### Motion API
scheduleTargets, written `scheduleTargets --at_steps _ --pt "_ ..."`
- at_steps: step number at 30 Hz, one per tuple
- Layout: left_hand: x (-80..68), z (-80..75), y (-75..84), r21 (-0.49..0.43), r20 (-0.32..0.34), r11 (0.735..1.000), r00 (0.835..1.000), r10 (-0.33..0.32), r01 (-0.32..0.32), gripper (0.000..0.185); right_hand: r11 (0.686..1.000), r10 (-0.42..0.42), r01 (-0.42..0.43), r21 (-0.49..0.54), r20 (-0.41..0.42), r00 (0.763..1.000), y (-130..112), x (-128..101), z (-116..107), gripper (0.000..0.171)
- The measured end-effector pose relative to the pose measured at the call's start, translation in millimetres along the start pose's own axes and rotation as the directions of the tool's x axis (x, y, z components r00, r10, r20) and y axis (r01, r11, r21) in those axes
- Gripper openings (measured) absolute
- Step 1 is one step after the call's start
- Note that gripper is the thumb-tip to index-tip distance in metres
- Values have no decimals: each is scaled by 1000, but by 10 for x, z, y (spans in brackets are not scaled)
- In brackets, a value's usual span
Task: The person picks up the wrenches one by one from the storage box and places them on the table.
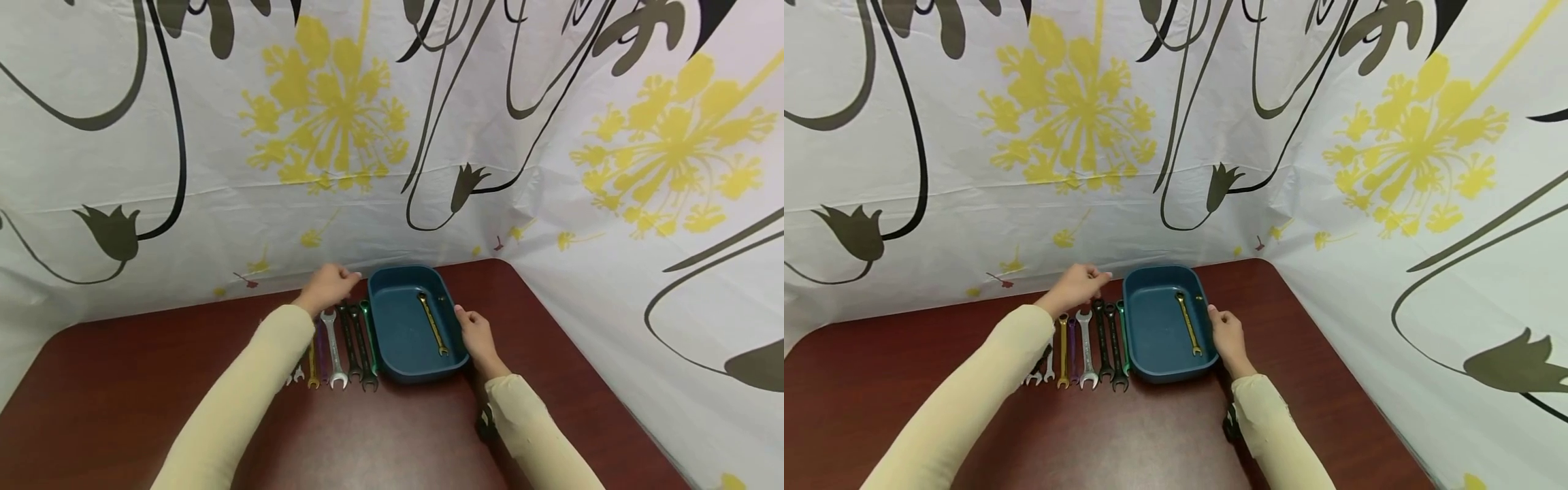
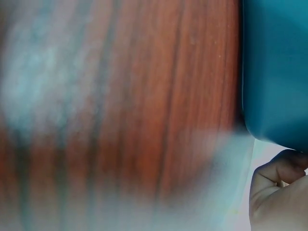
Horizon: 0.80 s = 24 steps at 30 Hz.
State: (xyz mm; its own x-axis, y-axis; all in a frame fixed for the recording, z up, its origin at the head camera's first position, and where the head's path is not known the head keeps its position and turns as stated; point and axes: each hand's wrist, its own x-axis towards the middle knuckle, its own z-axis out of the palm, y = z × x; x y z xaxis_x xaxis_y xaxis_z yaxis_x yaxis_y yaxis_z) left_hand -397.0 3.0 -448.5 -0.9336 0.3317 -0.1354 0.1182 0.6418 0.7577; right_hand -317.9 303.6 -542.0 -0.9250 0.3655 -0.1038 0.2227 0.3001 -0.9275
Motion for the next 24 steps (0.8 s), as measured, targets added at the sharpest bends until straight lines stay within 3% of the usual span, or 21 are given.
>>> scheduleTargets --at_steps 8,18,24 --pt "79 354 302 -33 4 999 1000 -10 10 34 1000 -9 9 -10 -11 1000 -6 1 9 44" --pt "143 614 402 -191 62 982 998 12 0 29 1000 -3 3 -9 -16 1000 3 -2 3 45" --pt "186 807 452 -204 67 979 997 26 -11 24 1000 4 -4 -9 -23 1000 25 11 21 44"
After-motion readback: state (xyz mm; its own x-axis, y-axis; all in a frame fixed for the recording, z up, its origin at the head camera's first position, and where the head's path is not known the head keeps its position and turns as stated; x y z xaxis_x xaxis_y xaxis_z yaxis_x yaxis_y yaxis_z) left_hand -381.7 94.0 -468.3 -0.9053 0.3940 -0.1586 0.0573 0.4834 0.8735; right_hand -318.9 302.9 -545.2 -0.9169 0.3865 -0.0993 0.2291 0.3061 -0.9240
